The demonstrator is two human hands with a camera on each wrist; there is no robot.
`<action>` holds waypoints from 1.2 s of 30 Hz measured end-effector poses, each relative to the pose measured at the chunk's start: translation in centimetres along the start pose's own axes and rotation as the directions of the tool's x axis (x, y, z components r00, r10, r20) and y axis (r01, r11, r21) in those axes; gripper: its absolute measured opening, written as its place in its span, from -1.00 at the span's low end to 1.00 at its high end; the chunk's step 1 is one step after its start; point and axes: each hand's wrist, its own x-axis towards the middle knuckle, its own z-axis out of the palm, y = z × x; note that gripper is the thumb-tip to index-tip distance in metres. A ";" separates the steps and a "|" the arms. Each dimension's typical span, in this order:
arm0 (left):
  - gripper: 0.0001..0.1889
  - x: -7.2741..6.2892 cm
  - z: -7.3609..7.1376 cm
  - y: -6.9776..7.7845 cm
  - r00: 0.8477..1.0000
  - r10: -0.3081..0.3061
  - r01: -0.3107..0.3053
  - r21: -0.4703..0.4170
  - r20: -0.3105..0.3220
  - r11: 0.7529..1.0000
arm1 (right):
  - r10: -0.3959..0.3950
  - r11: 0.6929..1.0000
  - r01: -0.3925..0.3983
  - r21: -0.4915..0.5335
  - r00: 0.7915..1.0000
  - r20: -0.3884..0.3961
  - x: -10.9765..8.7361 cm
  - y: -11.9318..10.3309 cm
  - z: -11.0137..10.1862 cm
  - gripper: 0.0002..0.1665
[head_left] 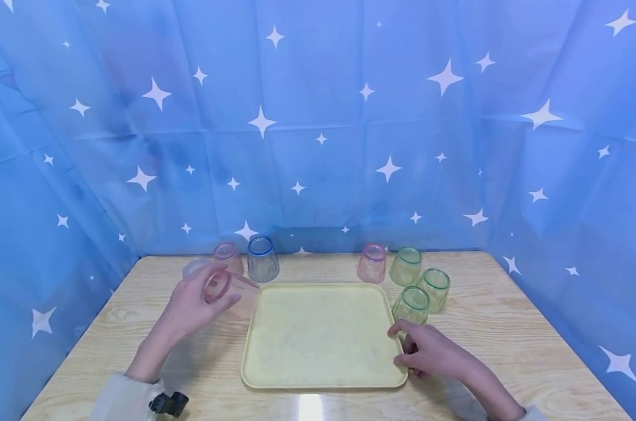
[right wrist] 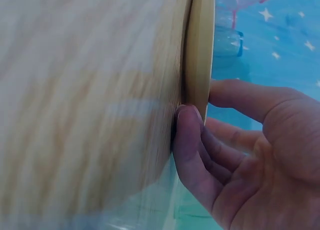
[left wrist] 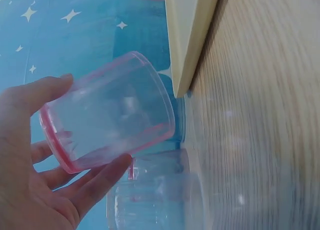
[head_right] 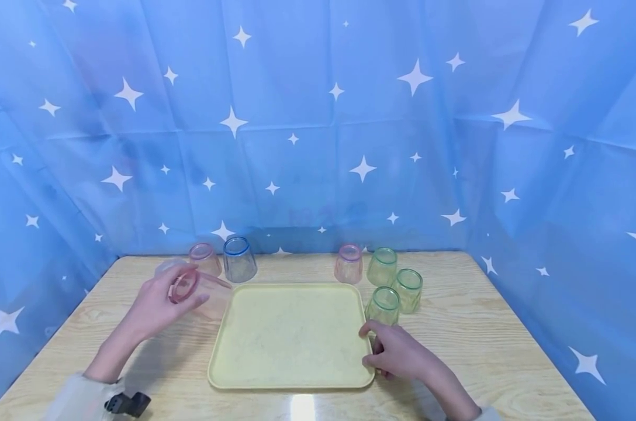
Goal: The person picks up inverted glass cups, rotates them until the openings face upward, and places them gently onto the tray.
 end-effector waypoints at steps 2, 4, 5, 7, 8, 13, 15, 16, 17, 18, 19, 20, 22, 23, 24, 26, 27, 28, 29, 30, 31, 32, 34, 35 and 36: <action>-0.29 0.1 0.1 0.1 1.000 0.006 -0.007 -0.020 -0.010 1.000 | 0.006 1.000 -0.006 0.001 1.000 -0.001 0.0 0.0 0.0 -0.45; -0.30 0.1 0.2 0.2 1.000 0.006 -0.006 -0.037 -0.015 0.999 | 0.012 1.000 -0.012 0.005 1.000 0.000 0.0 0.0 -0.1 -0.45; -0.31 0.1 0.2 0.2 1.000 0.001 -0.002 -0.050 -0.016 0.999 | 0.010 1.000 -0.010 0.008 1.000 0.001 0.0 0.0 -0.1 -0.45; -0.31 0.0 0.3 0.4 0.999 -0.032 0.032 -0.091 -0.005 0.995 | 0.016 1.000 -0.016 0.012 1.000 0.007 0.0 0.1 -0.1 -0.44; -0.31 0.0 0.3 0.5 0.999 -0.054 0.054 -0.118 0.004 0.992 | 0.018 1.000 -0.018 0.015 1.000 0.009 0.0 0.1 -0.1 -0.44; -0.36 -0.1 0.8 0.9 0.992 -0.125 0.126 -0.259 0.022 0.958 | 0.033 0.999 -0.034 0.017 0.999 0.015 0.1 0.3 -0.2 -0.43; -0.40 -0.1 1.1 0.9 0.993 -0.119 0.116 -0.292 0.008 0.949 | 0.036 0.999 -0.036 0.016 0.999 0.015 0.1 0.3 -0.2 -0.43; -0.41 -0.1 1.2 0.9 0.993 -0.116 0.111 -0.303 0.002 0.946 | 0.037 0.999 -0.037 0.018 0.999 0.014 0.1 0.3 -0.2 -0.43; -0.42 -0.1 1.3 0.9 0.994 -0.113 0.108 -0.313 0.000 0.944 | 0.038 0.999 -0.038 0.019 0.999 0.014 0.2 0.4 -0.2 -0.43; -0.42 -0.1 1.4 1.0 0.993 -0.116 0.110 -0.325 0.001 0.939 | 0.037 0.999 -0.037 0.020 0.999 0.013 0.1 0.4 -0.2 -0.43; -0.43 -0.1 1.5 1.0 0.993 -0.118 0.112 -0.338 0.004 0.934 | 0.039 0.999 -0.039 0.022 0.999 0.014 0.1 0.4 -0.2 -0.43; -0.43 -0.2 1.6 1.1 0.992 -0.125 0.122 -0.355 0.015 0.927 | 0.039 0.999 -0.039 0.024 0.999 0.013 0.1 0.4 -0.2 -0.43; -0.43 -0.3 1.8 1.3 0.989 -0.141 0.147 -0.393 0.044 0.908 | 0.036 0.999 -0.037 0.030 0.999 0.013 0.1 0.4 -0.2 -0.43; -0.43 -0.3 1.8 1.3 0.987 -0.148 0.159 -0.412 0.058 0.897 | 0.037 0.999 -0.037 0.032 0.999 0.013 0.1 0.4 -0.2 -0.43; -0.43 -0.4 1.9 1.5 0.985 -0.156 0.172 -0.432 0.072 0.885 | 0.034 0.999 -0.034 0.038 0.999 0.014 0.1 0.4 -0.2 -0.43; -0.44 -0.4 2.0 1.6 0.983 -0.158 0.183 -0.473 0.092 0.862 | 0.034 0.999 -0.034 0.041 0.999 0.015 0.1 0.4 -0.2 -0.43; -0.44 -0.4 2.1 1.7 0.983 -0.157 0.184 -0.490 0.097 0.852 | 0.035 0.998 -0.035 0.043 0.999 0.016 0.1 0.4 -0.2 -0.43; -0.44 -0.4 2.2 1.8 0.983 -0.157 0.186 -0.506 0.100 0.843 | 0.032 0.998 -0.033 0.047 0.999 0.017 0.1 0.4 -0.3 -0.43; -0.44 -0.4 2.3 1.8 0.983 -0.155 0.185 -0.521 0.101 0.833 | 0.034 0.998 -0.035 0.049 0.999 0.017 0.1 0.4 -0.3 -0.43; -0.44 -0.4 2.4 1.9 0.983 -0.154 0.184 -0.535 0.102 0.825 | 0.032 0.998 -0.033 0.054 0.999 0.019 0.1 0.4 -0.3 -0.43; -0.44 -0.4 2.5 2.0 0.984 -0.150 0.180 -0.544 0.101 0.819 | 0.034 0.998 -0.035 0.054 0.999 0.018 0.1 0.4 -0.3 -0.43; -0.44 -0.4 2.6 2.0 0.984 -0.151 0.180 -0.554 0.098 0.813 | 0.033 0.998 -0.034 0.059 0.999 0.018 0.1 0.4 -0.3 -0.43; -0.45 -0.4 2.9 2.1 0.986 -0.142 0.165 -0.569 0.086 0.805 | 0.030 0.997 -0.031 0.064 0.999 0.019 0.1 0.4 -0.3 -0.43; -0.46 -0.5 3.0 2.2 0.987 -0.136 0.157 -0.576 0.079 0.802 | 0.032 0.997 -0.033 0.065 0.999 0.019 0.1 0.4 -0.3 -0.43; -0.47 -0.5 3.1 2.3 0.989 -0.132 0.150 -0.582 0.074 0.799 | 0.034 0.997 -0.035 0.066 0.999 0.020 0.1 0.4 -0.2 -0.43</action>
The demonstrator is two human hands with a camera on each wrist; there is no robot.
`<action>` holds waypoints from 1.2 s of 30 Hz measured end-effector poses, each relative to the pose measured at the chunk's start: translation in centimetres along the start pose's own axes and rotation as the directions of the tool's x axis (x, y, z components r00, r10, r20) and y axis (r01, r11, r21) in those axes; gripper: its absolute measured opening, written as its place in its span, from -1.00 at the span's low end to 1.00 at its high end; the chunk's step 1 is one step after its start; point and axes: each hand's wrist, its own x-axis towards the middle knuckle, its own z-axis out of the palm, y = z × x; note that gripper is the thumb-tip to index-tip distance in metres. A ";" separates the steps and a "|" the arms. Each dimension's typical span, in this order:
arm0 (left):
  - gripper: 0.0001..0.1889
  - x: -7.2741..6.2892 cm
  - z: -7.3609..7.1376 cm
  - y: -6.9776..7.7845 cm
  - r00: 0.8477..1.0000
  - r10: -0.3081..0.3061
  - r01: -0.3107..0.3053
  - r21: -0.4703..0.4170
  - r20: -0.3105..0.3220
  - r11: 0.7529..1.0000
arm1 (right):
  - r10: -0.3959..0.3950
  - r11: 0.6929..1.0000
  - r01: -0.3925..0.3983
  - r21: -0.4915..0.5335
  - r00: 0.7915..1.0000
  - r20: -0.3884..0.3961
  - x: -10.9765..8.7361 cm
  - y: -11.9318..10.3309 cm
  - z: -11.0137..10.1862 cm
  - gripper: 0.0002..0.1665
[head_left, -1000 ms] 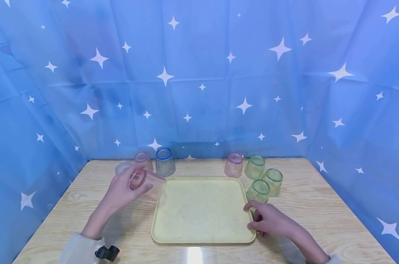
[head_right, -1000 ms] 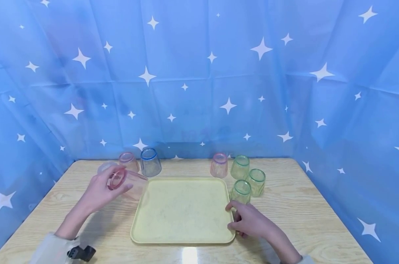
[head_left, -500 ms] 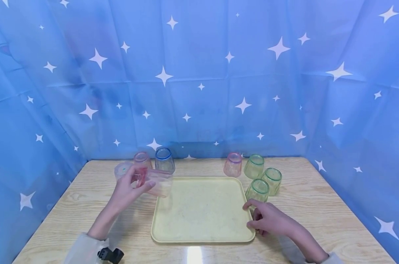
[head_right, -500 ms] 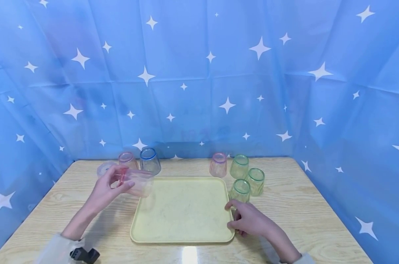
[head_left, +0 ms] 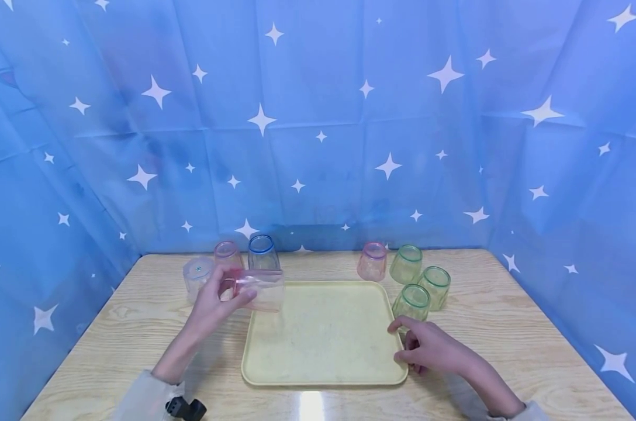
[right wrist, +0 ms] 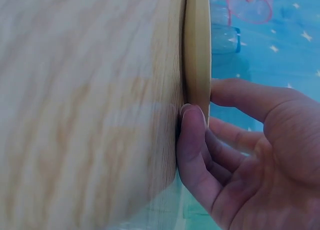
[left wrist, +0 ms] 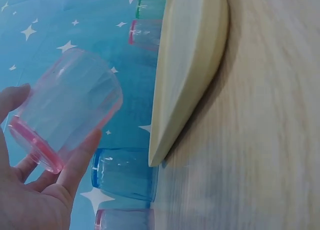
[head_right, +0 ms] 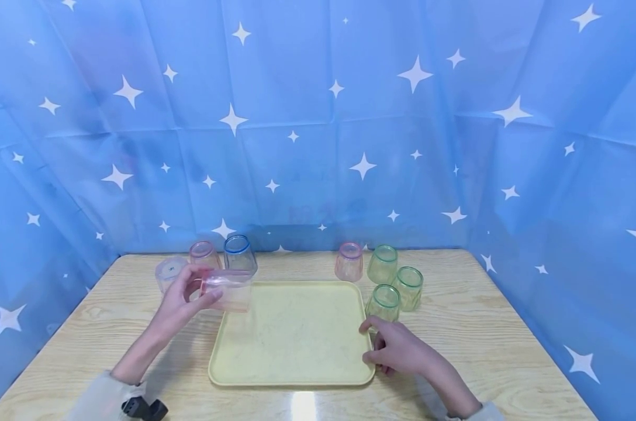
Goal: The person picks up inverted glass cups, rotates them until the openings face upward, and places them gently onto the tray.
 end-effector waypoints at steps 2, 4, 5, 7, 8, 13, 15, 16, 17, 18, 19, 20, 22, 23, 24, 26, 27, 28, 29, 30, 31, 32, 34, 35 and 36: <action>-0.48 0.0 0.3 0.0 1.000 0.015 -0.015 -0.013 -0.001 1.000 | 0.001 1.000 -0.001 0.001 1.000 0.001 0.0 0.0 0.0 -0.43; -0.48 -0.1 0.6 0.0 1.000 0.022 -0.022 -0.020 0.002 1.000 | 0.000 1.000 0.000 0.000 1.000 0.002 0.0 0.0 0.0 -0.44; -0.48 -0.1 0.7 0.0 1.000 0.022 -0.022 -0.022 0.003 1.000 | 0.000 1.000 0.000 0.000 1.000 0.002 0.0 0.1 0.0 -0.44; -0.47 -0.1 0.9 0.0 1.000 0.024 -0.024 -0.027 0.003 0.999 | -0.003 1.000 0.003 -0.002 1.000 0.003 0.0 0.0 0.0 -0.44; -0.47 -0.1 1.0 0.0 1.000 0.023 -0.023 -0.032 0.002 0.999 | -0.005 1.000 0.005 -0.003 1.000 0.004 0.0 0.0 0.0 -0.44; -0.48 -0.1 1.5 0.0 1.000 0.028 -0.028 -0.052 0.002 0.998 | -0.005 1.000 0.005 -0.002 1.000 0.008 -0.1 -0.1 0.0 -0.43; -0.48 -0.1 1.6 0.0 1.000 0.030 -0.030 -0.057 0.001 0.998 | -0.006 1.000 0.006 -0.003 1.000 0.011 -0.1 -0.1 0.0 -0.43; -0.49 -0.1 1.7 0.1 1.000 0.032 -0.032 -0.060 -0.001 0.998 | -0.007 1.000 0.007 -0.005 1.000 0.012 -0.1 -0.1 0.0 -0.43; -0.49 -0.1 1.7 0.1 0.999 0.032 -0.033 -0.062 -0.002 0.998 | -0.008 1.000 0.008 -0.006 1.000 0.014 -0.1 -0.1 0.0 -0.43; -0.49 -0.2 1.8 0.1 0.999 0.034 -0.034 -0.064 -0.004 0.997 | -0.009 1.000 0.009 -0.008 1.000 0.014 -0.1 -0.1 0.0 -0.43; -0.49 -0.2 1.9 0.1 0.999 0.035 -0.035 -0.067 -0.003 0.997 | -0.011 1.000 0.011 -0.012 1.000 0.014 0.0 -0.1 0.0 -0.43; -0.49 -0.2 1.9 0.1 0.999 0.037 -0.037 -0.070 -0.004 0.997 | -0.012 1.000 0.013 -0.016 1.000 0.015 0.0 -0.1 0.0 -0.43; -0.49 -0.2 2.0 0.2 0.999 0.041 -0.041 -0.083 -0.002 0.996 | -0.015 1.000 0.015 -0.020 1.000 0.014 0.0 -0.1 0.0 -0.43; -0.48 -0.2 2.1 0.2 0.999 0.042 -0.042 -0.087 -0.001 0.995 | -0.015 1.000 0.016 -0.021 1.000 0.014 0.0 -0.1 0.0 -0.44; -0.48 -0.2 2.1 0.3 0.999 0.043 -0.043 -0.091 -0.002 0.995 | -0.016 1.000 0.017 -0.022 1.000 0.015 0.0 -0.1 0.0 -0.43; -0.48 -0.2 2.3 0.4 0.999 0.045 -0.045 -0.101 -0.004 0.994 | -0.019 1.000 0.019 -0.021 1.000 0.018 0.1 0.0 0.1 -0.43; -0.48 -0.2 2.3 0.4 0.999 0.046 -0.046 -0.106 -0.003 0.993 | -0.020 1.000 0.021 -0.020 1.000 0.020 0.1 -0.1 0.1 -0.43; -0.48 -0.2 2.4 0.4 0.999 0.047 -0.047 -0.110 -0.003 0.993 | -0.022 1.000 0.023 -0.019 1.000 0.021 0.1 0.0 0.1 -0.43; -0.48 -0.2 2.5 0.4 0.999 0.047 -0.047 -0.112 -0.003 0.993 | -0.024 1.000 0.025 -0.018 0.999 0.024 0.1 -0.1 0.1 -0.43; -0.48 -0.2 2.5 0.4 0.999 0.048 -0.048 -0.117 -0.003 0.992 | -0.027 0.999 0.027 -0.018 0.999 0.026 0.1 0.0 0.1 -0.43; -0.48 -0.2 2.6 0.4 0.999 0.049 -0.049 -0.121 -0.002 0.991 | -0.029 0.999 0.030 -0.019 0.999 0.028 0.1 -0.1 0.1 -0.43; -0.48 -0.1 2.7 0.4 0.999 0.050 -0.050 -0.124 0.000 0.991 | -0.030 0.999 0.030 -0.024 0.999 0.028 0.1 -0.1 0.0 -0.43; -0.48 -0.1 2.8 0.5 0.999 0.051 -0.050 -0.129 0.005 0.990 | -0.028 0.999 0.029 -0.031 0.999 0.029 0.1 -0.1 0.0 -0.43; -0.49 -0.1 2.9 0.5 0.999 0.052 -0.051 -0.128 0.006 0.990 | -0.027 0.999 0.029 -0.035 0.999 0.030 0.1 -0.1 0.0 -0.43; -0.49 -0.1 3.0 0.5 0.999 0.054 -0.052 -0.126 0.006 0.991 | -0.025 0.999 0.026 -0.038 0.999 0.031 0.1 -0.1 0.0 -0.43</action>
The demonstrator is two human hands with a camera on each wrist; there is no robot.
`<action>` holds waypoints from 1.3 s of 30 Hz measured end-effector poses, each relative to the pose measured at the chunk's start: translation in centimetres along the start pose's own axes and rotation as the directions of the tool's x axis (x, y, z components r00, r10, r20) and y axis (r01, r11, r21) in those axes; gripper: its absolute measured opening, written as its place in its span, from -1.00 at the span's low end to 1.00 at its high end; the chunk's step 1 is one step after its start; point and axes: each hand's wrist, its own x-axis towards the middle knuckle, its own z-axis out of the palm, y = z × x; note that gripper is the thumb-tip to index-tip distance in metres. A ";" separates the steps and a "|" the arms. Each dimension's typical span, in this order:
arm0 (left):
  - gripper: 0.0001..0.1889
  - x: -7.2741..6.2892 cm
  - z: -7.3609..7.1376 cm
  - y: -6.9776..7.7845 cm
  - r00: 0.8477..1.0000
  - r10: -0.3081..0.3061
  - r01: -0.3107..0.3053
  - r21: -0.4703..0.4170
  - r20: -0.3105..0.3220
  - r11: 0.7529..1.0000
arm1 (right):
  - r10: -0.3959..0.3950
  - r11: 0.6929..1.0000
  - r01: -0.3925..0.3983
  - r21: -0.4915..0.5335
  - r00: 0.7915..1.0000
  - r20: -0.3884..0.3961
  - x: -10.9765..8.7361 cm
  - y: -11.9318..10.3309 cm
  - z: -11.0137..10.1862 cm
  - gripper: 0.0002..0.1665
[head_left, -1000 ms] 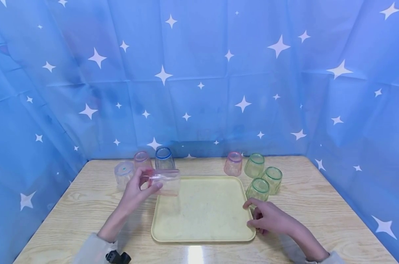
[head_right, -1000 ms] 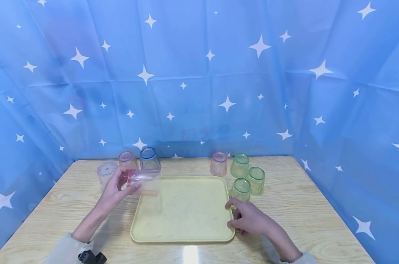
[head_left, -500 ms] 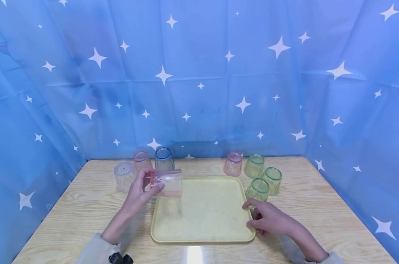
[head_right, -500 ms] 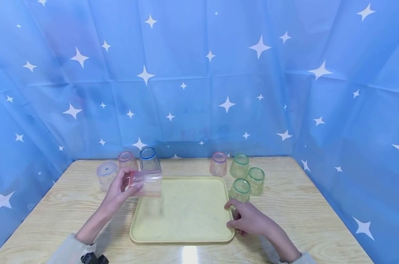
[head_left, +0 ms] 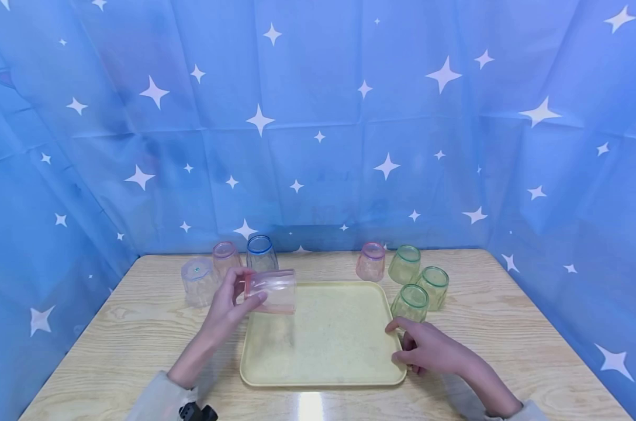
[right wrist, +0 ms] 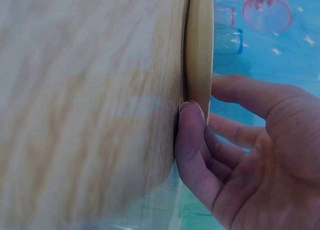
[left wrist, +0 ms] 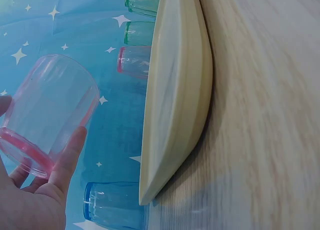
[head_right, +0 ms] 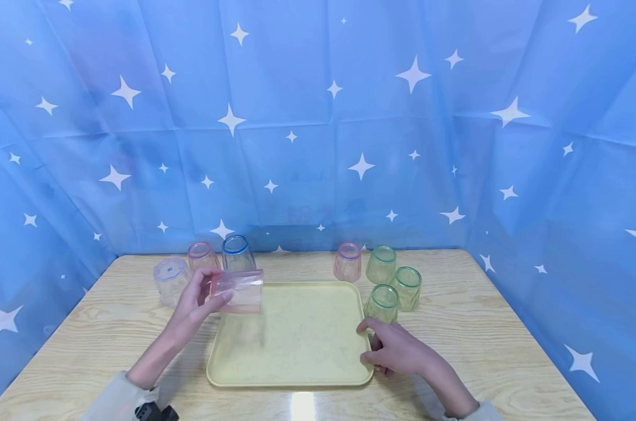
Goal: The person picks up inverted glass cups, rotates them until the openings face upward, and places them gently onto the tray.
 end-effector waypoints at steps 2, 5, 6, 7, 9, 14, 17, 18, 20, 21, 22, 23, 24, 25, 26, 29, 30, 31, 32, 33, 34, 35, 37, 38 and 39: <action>-0.49 0.0 0.1 0.0 1.000 0.003 -0.003 0.003 0.002 1.000 | 0.004 1.000 -0.004 -0.003 1.000 0.002 0.0 -0.1 0.0 -0.43; -0.49 0.1 0.4 0.0 1.000 0.005 -0.005 0.006 0.003 1.000 | -0.001 1.000 0.001 -0.001 1.000 0.007 0.0 -0.1 0.0 -0.43; -0.49 0.1 0.4 0.0 1.000 0.008 -0.008 0.005 0.003 1.000 | -0.004 1.000 0.004 0.000 1.000 0.008 0.0 -0.1 0.0 -0.42; -0.49 0.2 0.5 0.0 1.000 0.010 -0.010 0.003 0.005 1.000 | -0.004 1.000 0.004 -0.003 1.000 0.009 0.0 -0.1 -0.1 -0.43; -0.50 0.3 0.7 0.0 1.000 0.014 -0.014 0.001 0.006 1.000 | -0.008 1.000 0.008 -0.008 1.000 0.011 0.0 -0.2 -0.1 -0.43; -0.50 0.5 1.1 0.2 1.000 0.018 -0.018 -0.011 0.019 1.000 | -0.004 1.000 0.004 -0.019 1.000 0.020 -0.1 -0.2 -0.1 -0.42; -0.48 0.5 1.3 0.2 1.000 0.012 -0.011 -0.026 0.022 1.000 | -0.001 0.999 0.002 -0.035 1.000 0.019 -0.1 -0.3 -0.1 -0.43; -0.48 0.5 1.4 0.2 1.000 0.012 -0.011 -0.031 0.023 0.999 | -0.003 0.999 0.004 -0.044 1.000 0.018 -0.1 -0.3 -0.1 -0.43; -0.48 0.6 1.6 0.2 1.000 0.013 -0.012 -0.035 0.018 0.999 | -0.010 0.998 0.011 -0.061 1.000 0.014 -0.1 -0.3 -0.2 -0.44; -0.48 0.6 1.7 0.2 1.000 0.016 -0.016 -0.034 0.015 0.999 | -0.012 0.997 0.013 -0.070 1.000 0.011 -0.1 -0.3 -0.2 -0.45; -0.48 0.6 1.7 0.2 1.000 0.020 -0.019 -0.032 0.013 0.999 | -0.015 0.997 0.016 -0.081 1.000 0.007 -0.1 -0.4 -0.2 -0.46; -0.48 0.6 1.8 0.2 1.000 0.025 -0.025 -0.031 0.013 0.999 | -0.019 0.995 0.019 -0.093 1.000 0.002 -0.1 -0.4 -0.2 -0.46; -0.49 0.6 1.9 0.2 0.999 0.030 -0.030 -0.032 0.013 0.999 | -0.021 0.994 0.020 -0.105 1.000 -0.005 -0.1 -0.5 -0.2 -0.46; -0.48 0.7 2.0 0.3 0.999 0.034 -0.033 -0.032 0.012 0.999 | -0.024 0.993 0.022 -0.119 1.000 -0.015 -0.1 -0.5 -0.2 -0.46; -0.48 0.7 2.1 0.3 0.999 0.038 -0.038 -0.034 0.012 0.999 | -0.026 0.991 0.022 -0.133 0.999 -0.026 -0.1 -0.6 -0.2 -0.45; -0.48 0.7 2.4 0.3 0.999 0.043 -0.043 -0.042 0.016 0.998 | -0.031 0.984 0.020 -0.180 0.998 -0.058 -0.1 -0.8 -0.3 -0.44; -0.47 0.7 2.5 0.3 0.999 0.045 -0.044 -0.043 0.014 0.998 | -0.030 0.982 0.017 -0.188 0.997 -0.066 -0.1 -0.8 -0.3 -0.44; -0.47 0.7 2.6 0.3 0.999 0.046 -0.045 -0.044 0.012 0.998 | -0.033 0.979 0.017 -0.203 0.997 -0.076 -0.1 -0.9 -0.4 -0.45; -0.47 0.7 2.6 0.3 0.999 0.048 -0.047 -0.045 0.011 0.998 | -0.035 0.976 0.016 -0.216 0.996 -0.084 -0.1 -1.0 -0.4 -0.46; -0.48 0.7 2.7 0.3 0.999 0.049 -0.049 -0.045 0.010 0.998 | -0.039 0.973 0.016 -0.230 0.995 -0.094 -0.1 -1.1 -0.4 -0.47; -0.48 0.7 2.8 0.3 0.999 0.049 -0.048 -0.046 0.010 0.998 | -0.047 0.969 0.019 -0.244 0.993 -0.107 -0.1 -1.2 -0.4 -0.49; -0.48 0.7 2.8 0.3 0.999 0.049 -0.049 -0.047 0.012 0.998 | -0.056 0.966 0.023 -0.258 0.991 -0.122 -0.1 -1.3 -0.4 -0.51; -0.48 0.6 2.9 0.4 0.999 0.048 -0.047 -0.052 0.018 0.998 | -0.087 0.955 0.037 -0.293 0.983 -0.161 -0.1 -1.6 -0.4 -0.56; -0.48 0.6 3.0 0.4 0.999 0.049 -0.048 -0.054 0.022 0.997 | -0.106 0.950 0.047 -0.308 0.978 -0.180 0.0 -1.7 -0.4 -0.58; -0.48 0.6 3.0 0.4 0.998 0.050 -0.048 -0.057 0.025 0.997 | -0.128 0.945 0.059 -0.320 0.971 -0.199 0.0 -1.8 -0.3 -0.61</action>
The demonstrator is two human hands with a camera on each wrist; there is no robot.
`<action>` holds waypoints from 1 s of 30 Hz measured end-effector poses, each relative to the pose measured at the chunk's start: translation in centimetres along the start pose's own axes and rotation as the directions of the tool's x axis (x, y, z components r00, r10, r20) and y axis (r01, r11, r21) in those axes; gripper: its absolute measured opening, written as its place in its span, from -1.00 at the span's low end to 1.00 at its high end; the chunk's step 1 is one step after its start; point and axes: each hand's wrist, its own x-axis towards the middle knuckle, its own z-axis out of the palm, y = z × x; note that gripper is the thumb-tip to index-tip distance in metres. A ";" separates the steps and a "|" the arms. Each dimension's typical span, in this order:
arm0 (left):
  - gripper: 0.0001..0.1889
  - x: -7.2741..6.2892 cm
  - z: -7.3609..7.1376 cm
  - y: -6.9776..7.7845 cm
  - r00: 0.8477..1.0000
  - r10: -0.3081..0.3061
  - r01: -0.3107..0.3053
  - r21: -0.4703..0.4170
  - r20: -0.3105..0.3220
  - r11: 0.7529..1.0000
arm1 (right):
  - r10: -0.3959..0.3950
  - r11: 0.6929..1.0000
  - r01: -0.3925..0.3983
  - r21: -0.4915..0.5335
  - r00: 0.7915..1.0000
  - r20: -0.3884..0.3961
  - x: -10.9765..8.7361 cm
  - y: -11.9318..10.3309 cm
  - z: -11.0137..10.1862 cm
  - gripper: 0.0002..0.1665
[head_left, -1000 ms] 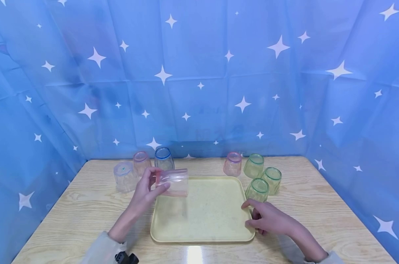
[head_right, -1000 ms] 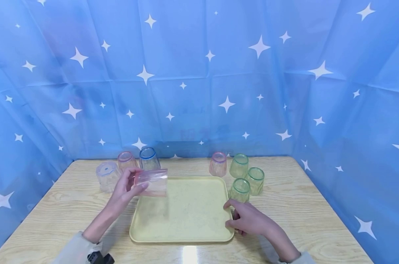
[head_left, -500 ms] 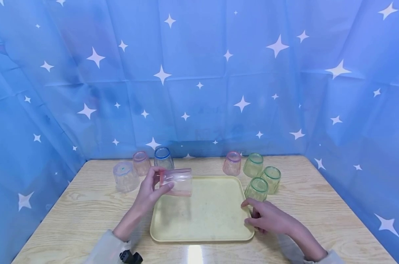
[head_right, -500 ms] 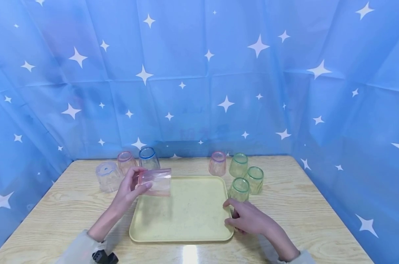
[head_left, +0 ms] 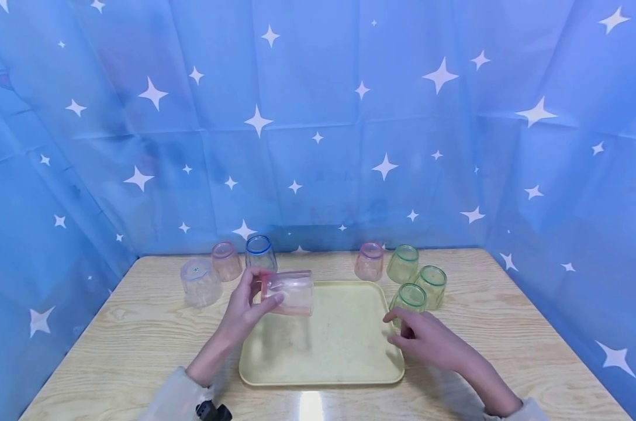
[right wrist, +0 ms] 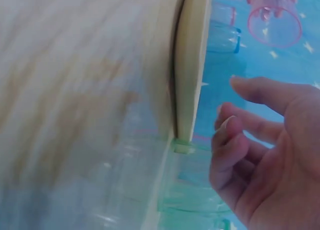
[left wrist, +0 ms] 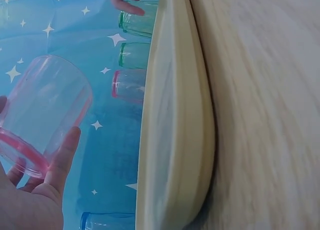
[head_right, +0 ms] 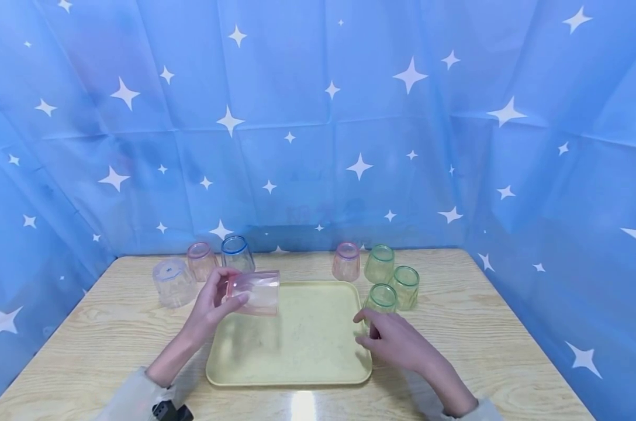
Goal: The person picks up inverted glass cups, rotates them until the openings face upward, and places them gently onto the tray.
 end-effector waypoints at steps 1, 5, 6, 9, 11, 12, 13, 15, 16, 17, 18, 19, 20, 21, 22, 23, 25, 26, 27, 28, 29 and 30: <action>-0.48 0.0 0.0 0.0 1.000 0.001 -0.001 -0.001 0.004 1.000 | -0.016 1.000 0.016 -0.010 1.000 -0.026 0.1 -0.2 0.0 -0.64; -0.46 0.0 0.2 0.3 1.000 0.005 -0.005 -0.006 0.006 1.000 | -0.059 0.998 0.057 -0.028 0.994 -0.093 0.6 -0.8 0.0 -0.71; -0.46 0.0 0.3 0.4 1.000 0.002 -0.001 -0.018 0.009 1.000 | -0.063 0.998 0.061 -0.025 0.993 -0.102 0.7 -1.0 0.0 -0.73; -0.46 0.0 0.5 0.5 1.000 0.004 -0.003 -0.033 0.018 0.999 | -0.070 0.998 0.071 -0.001 0.990 -0.121 1.2 -1.6 0.0 -0.76; -0.47 0.0 0.7 0.6 0.999 0.015 -0.014 -0.033 0.028 0.999 | -0.080 0.996 0.084 0.021 0.987 -0.136 1.6 -2.1 -0.1 -0.78; -0.48 0.0 0.7 0.7 0.999 0.024 -0.023 -0.029 0.032 0.999 | -0.084 0.995 0.090 0.034 0.986 -0.144 1.8 -2.3 -0.1 -0.80; -0.49 -0.1 0.8 0.7 0.999 0.034 -0.034 -0.020 0.032 0.999 | -0.092 0.994 0.100 0.045 0.984 -0.155 2.0 -2.6 -0.1 -0.81; -0.49 -0.1 0.9 0.8 0.998 0.049 -0.048 -0.012 0.035 0.999 | -0.108 0.991 0.119 0.058 0.979 -0.173 2.3 -3.1 -0.2 -0.84; -0.49 -0.1 0.9 0.8 0.998 0.053 -0.053 -0.011 0.035 0.999 | -0.109 0.991 0.122 0.063 0.977 -0.181 2.6 -3.3 -0.2 -0.85; -0.49 -0.1 1.0 0.8 0.998 0.056 -0.055 -0.014 0.036 0.998 | -0.113 0.990 0.127 0.064 0.975 -0.191 2.8 -3.6 -0.2 -0.86; -0.49 -0.1 1.0 0.9 0.998 0.058 -0.058 -0.018 0.036 0.998 | -0.115 0.989 0.130 0.064 0.973 -0.199 3.1 -3.8 -0.2 -0.86; -0.49 -0.2 1.0 0.9 0.998 0.057 -0.056 -0.023 0.037 0.998 | -0.112 0.989 0.128 0.067 0.973 -0.203 3.3 -4.1 -0.2 -0.86; -0.49 -0.2 1.0 0.9 0.998 0.054 -0.053 -0.026 0.039 0.998 | -0.106 0.990 0.124 0.074 0.973 -0.207 3.5 -4.3 -0.2 -0.86; -0.49 -0.2 1.1 1.0 0.998 0.052 -0.050 -0.030 0.041 0.998 | -0.100 0.989 0.120 0.084 0.972 -0.211 3.7 -4.5 -0.1 -0.86; -0.49 -0.2 1.1 1.0 0.998 0.049 -0.048 -0.034 0.043 0.998 | -0.094 0.989 0.116 0.091 0.972 -0.216 4.0 -4.7 -0.1 -0.86; -0.49 -0.2 1.1 1.0 0.998 0.045 -0.044 -0.036 0.046 0.998 | -0.091 0.988 0.116 0.101 0.971 -0.219 4.2 -4.9 -0.1 -0.86; -0.49 -0.2 1.1 1.1 0.998 0.037 -0.035 -0.039 0.048 0.999 | -0.081 0.986 0.110 0.122 0.972 -0.221 4.6 -5.2 0.1 -0.86; -0.49 -0.2 1.1 1.1 0.998 0.034 -0.032 -0.040 0.049 0.999 | -0.082 0.986 0.112 0.127 0.971 -0.225 4.9 -5.3 0.1 -0.86; -0.49 -0.2 1.1 1.2 0.998 0.032 -0.030 -0.041 0.050 0.999 | -0.080 0.985 0.112 0.131 0.971 -0.226 5.1 -5.5 0.2 -0.86; -0.48 -0.2 1.1 1.2 0.998 0.028 -0.026 -0.043 0.049 0.999 | -0.079 0.984 0.111 0.137 0.971 -0.225 5.3 -5.6 0.2 -0.86; -0.48 -0.2 1.1 1.3 0.999 0.026 -0.024 -0.040 0.048 0.999 | -0.077 0.983 0.111 0.144 0.971 -0.225 5.4 -5.7 0.3 -0.85; -0.48 -0.2 1.1 1.4 0.999 0.025 -0.023 -0.038 0.045 0.999 | -0.071 0.983 0.106 0.150 0.972 -0.223 5.6 -5.9 0.3 -0.85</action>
